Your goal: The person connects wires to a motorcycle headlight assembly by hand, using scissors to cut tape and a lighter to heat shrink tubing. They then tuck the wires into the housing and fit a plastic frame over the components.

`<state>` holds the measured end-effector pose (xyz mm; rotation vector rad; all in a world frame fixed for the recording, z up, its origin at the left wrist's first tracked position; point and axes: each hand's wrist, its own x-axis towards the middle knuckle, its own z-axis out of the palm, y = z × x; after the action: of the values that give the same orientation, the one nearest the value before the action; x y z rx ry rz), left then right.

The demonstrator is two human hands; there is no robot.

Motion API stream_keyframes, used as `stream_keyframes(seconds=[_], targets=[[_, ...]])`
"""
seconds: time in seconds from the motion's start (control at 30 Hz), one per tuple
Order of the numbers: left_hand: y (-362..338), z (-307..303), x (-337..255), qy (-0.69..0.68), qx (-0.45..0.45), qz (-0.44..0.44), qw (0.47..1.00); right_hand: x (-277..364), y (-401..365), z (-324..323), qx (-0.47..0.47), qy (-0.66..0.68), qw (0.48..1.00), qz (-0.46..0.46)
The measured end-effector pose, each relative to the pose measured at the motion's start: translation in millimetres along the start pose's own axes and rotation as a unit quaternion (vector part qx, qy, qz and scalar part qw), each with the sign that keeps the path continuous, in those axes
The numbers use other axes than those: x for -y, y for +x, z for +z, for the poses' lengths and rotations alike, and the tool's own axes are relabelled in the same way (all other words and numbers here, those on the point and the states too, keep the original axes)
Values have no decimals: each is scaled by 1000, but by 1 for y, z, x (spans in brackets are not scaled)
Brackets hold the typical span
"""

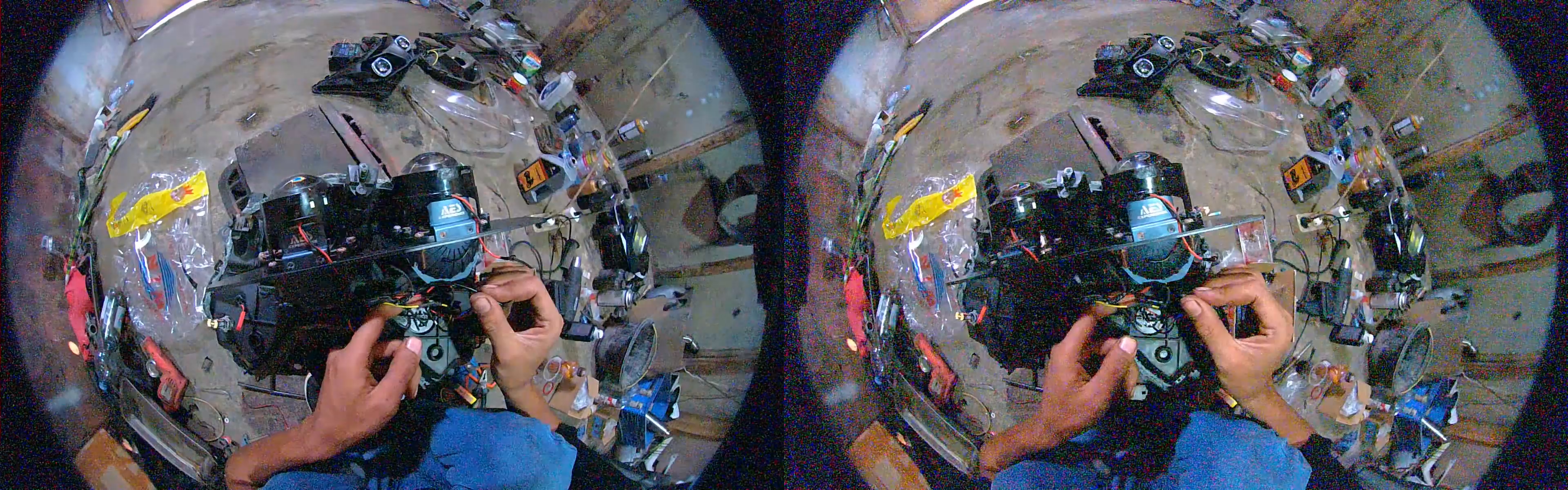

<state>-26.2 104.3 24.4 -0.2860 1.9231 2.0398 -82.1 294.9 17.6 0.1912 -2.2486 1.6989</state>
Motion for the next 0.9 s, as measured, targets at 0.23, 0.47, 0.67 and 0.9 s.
stream_keyframes(seconds=[0.23, 0.47, 0.67, 0.9], targets=[[-1, -3, -4, -1, 21, -23, 1000, -2, -1, -2, 3, 7, 1000, 13], [0, -4, -7, 26, 18, 5, 999, -3, -4, -5, 8, -1, 1000, 7], [-1, -4, -2, 20, 8, 7, 1000, -5, -6, -8, 2, 6, 1000, 26], [-2, -5, -2, 62, 0, 31, 998, -5, -7, -8, -3, 11, 999, 33]])
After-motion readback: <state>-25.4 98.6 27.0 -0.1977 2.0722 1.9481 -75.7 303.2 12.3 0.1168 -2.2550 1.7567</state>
